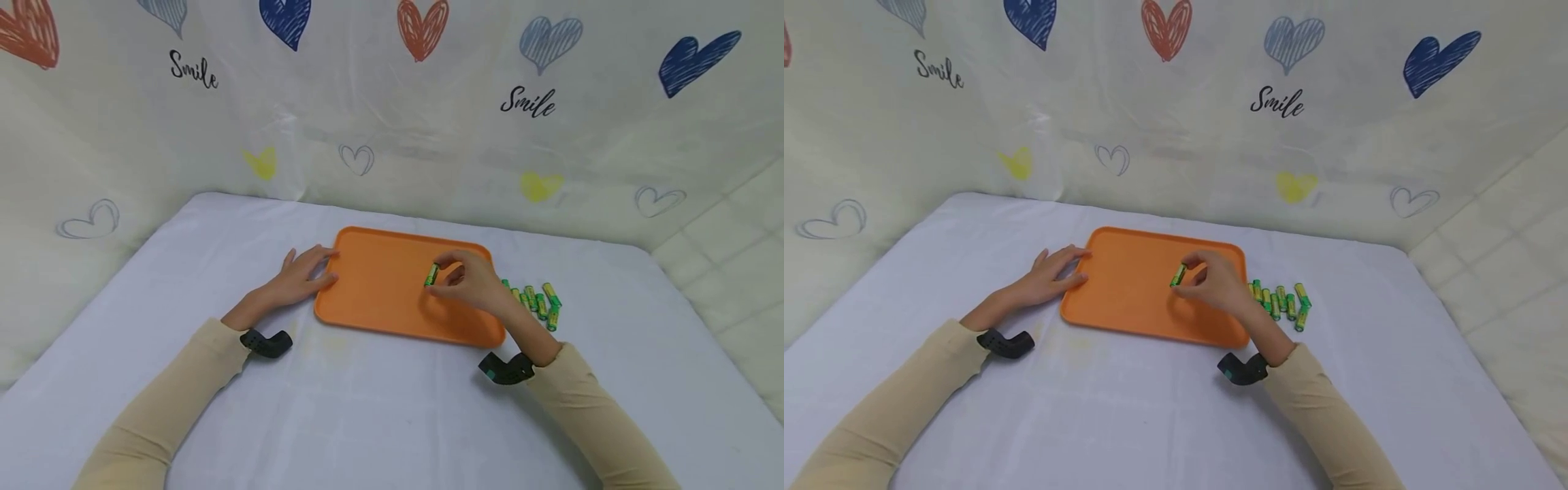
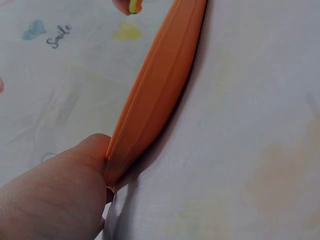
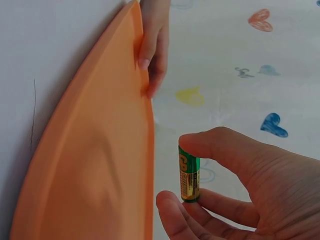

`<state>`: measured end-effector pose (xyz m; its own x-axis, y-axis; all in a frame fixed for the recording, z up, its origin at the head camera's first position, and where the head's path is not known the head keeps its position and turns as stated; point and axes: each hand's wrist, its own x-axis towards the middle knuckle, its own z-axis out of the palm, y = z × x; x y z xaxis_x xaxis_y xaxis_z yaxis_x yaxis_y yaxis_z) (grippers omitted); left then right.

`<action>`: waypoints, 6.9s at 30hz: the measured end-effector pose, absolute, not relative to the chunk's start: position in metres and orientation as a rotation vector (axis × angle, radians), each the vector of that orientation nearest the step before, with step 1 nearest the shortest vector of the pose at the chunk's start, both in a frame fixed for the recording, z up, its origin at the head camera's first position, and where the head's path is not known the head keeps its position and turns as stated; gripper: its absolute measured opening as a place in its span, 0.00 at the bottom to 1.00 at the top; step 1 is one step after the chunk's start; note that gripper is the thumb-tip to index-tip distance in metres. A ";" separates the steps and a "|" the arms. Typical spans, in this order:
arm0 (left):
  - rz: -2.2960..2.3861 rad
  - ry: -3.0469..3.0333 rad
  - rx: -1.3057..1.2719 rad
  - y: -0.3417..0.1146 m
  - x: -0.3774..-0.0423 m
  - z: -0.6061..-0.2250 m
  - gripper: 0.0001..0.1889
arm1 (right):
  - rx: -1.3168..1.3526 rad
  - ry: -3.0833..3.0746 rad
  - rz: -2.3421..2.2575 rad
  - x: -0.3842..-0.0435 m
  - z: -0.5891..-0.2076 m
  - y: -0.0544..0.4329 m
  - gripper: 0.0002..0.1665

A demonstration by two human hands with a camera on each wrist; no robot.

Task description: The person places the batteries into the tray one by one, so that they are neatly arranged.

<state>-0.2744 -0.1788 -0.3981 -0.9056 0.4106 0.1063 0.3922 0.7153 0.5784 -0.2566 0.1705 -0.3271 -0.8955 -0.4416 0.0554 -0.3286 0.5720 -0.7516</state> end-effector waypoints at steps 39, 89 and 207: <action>0.920 2.848 0.663 -0.187 -0.276 -0.400 0.35 | -0.754 2.656 -1.136 -0.251 -0.356 0.102 0.30; 0.849 2.853 0.657 -0.187 -0.274 -0.401 0.41 | -0.764 2.684 -1.273 -0.258 -0.367 0.031 0.27; 0.899 2.826 0.643 -0.186 -0.272 -0.396 0.44 | -0.536 2.479 -1.503 -0.253 -0.351 0.122 0.19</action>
